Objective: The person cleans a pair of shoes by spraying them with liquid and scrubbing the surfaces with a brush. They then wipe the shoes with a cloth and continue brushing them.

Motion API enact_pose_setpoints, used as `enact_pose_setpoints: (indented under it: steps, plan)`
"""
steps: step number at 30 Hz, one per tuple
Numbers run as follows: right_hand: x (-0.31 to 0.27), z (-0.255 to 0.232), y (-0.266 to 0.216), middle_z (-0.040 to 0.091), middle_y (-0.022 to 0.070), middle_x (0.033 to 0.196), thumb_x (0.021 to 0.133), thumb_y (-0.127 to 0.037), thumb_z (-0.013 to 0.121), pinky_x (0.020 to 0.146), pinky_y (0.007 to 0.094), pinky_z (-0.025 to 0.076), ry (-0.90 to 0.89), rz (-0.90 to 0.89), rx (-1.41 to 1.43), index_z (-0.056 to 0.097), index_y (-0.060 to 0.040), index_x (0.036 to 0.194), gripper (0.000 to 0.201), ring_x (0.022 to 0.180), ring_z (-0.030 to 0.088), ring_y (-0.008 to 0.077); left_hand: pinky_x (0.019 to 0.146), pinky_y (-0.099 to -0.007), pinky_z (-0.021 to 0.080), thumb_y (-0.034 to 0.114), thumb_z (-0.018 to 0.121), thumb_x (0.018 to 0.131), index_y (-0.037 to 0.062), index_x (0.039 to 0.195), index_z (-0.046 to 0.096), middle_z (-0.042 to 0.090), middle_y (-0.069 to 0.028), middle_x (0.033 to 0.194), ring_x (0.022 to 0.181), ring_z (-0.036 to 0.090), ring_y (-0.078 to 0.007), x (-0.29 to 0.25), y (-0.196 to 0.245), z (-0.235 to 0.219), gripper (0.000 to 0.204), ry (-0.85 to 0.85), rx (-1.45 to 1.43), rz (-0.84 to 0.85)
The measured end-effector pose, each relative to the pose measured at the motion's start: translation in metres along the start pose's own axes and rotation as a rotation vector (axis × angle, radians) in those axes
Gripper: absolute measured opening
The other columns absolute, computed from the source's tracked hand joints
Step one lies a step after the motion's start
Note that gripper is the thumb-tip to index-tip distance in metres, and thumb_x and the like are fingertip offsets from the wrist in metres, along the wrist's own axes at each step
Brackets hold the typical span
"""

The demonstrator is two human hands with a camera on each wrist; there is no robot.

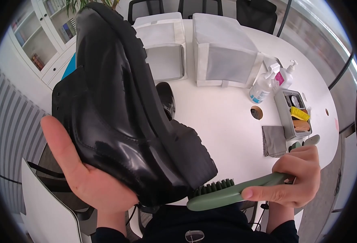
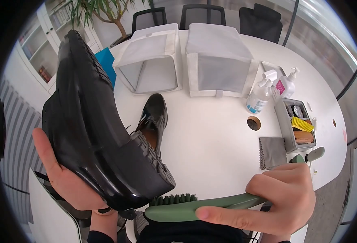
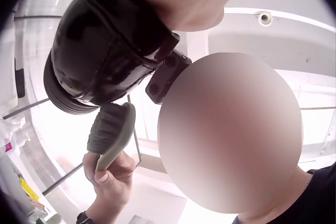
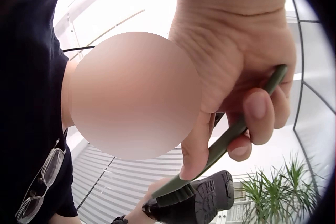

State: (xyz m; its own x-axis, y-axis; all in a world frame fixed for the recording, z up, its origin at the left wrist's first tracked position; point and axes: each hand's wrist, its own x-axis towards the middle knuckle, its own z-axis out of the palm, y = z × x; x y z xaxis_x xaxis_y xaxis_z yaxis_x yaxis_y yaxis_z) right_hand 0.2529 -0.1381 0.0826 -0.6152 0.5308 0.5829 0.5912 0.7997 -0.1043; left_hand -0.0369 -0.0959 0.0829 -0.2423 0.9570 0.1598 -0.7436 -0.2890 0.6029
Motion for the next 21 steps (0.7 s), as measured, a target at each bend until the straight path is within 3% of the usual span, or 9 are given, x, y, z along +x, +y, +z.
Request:
enact_pose_setpoints:
  steps: [1,3,4,6,9,21]
  plan:
    - [0.000,-0.001,-0.005,0.030,-0.0065,0.060,0.088,-0.074,0.051,0.041,0.0227,0.022,-0.001,0.000,0.000,0.079,-0.0327,0.117,0.058,0.040,0.030,0.0041,0.111,-0.0466,0.047,0.061,0.040,0.104,0.0030,0.149,0.043,0.052,-0.0127,0.148,0.130,0.058,-0.0308,0.000,0.001,0.000,0.074,0.094,0.050,0.055]
    - [0.003,-0.002,-0.020,0.035,-0.0109,0.057,0.067,-0.056,0.070,0.057,0.0271,0.025,-0.001,0.240,-0.002,0.083,-0.0429,0.090,0.030,0.050,0.032,0.0075,0.113,-0.0470,0.046,0.062,0.040,0.103,0.0035,0.150,0.043,0.051,-0.0128,0.149,0.131,0.056,-0.0310,-0.001,0.003,-0.001,0.075,0.189,0.097,0.111]
    - [0.004,0.004,-0.022,0.035,-0.0109,0.057,0.067,-0.056,0.070,0.057,0.0271,0.025,-0.003,0.237,-0.002,0.083,-0.0429,0.090,0.030,0.050,0.032,0.0075,0.114,-0.0469,0.045,0.063,0.040,0.103,0.0037,0.150,0.043,0.051,-0.0129,0.150,0.132,0.056,-0.0312,-0.001,0.005,-0.002,0.075,0.177,0.081,0.091]
    - [0.004,0.018,-0.022,0.036,-0.0109,0.058,0.067,-0.057,0.072,0.058,0.0272,0.025,0.265,0.157,-0.124,0.082,-0.0442,0.090,0.029,0.050,0.031,0.0077,0.115,-0.0468,0.044,0.063,0.040,0.103,0.0039,0.150,0.043,0.050,-0.0130,0.150,0.133,0.055,-0.0315,-0.001,0.006,-0.003,0.076,0.166,0.063,0.072]
    - [0.004,0.015,-0.020,0.037,-0.0107,0.059,0.067,-0.057,0.075,0.058,0.0272,0.026,0.243,0.101,-0.129,0.082,-0.0457,0.091,0.028,0.051,0.032,0.0078,0.116,-0.0462,0.042,0.064,0.039,0.102,0.0038,0.150,0.044,0.050,-0.0130,0.151,0.134,0.054,-0.0323,-0.001,0.005,-0.004,0.077,0.210,0.117,0.114]
    - [0.003,0.009,-0.017,0.038,-0.0101,0.059,0.067,-0.057,0.077,0.055,0.0286,0.024,0.186,0.077,-0.057,0.082,-0.0458,0.095,0.030,0.048,0.032,0.0069,0.116,-0.0453,0.043,0.066,0.040,0.101,0.0032,0.147,0.047,0.053,-0.0124,0.148,0.133,0.056,-0.0311,0.001,0.005,-0.003,0.079,0.121,0.101,0.085]
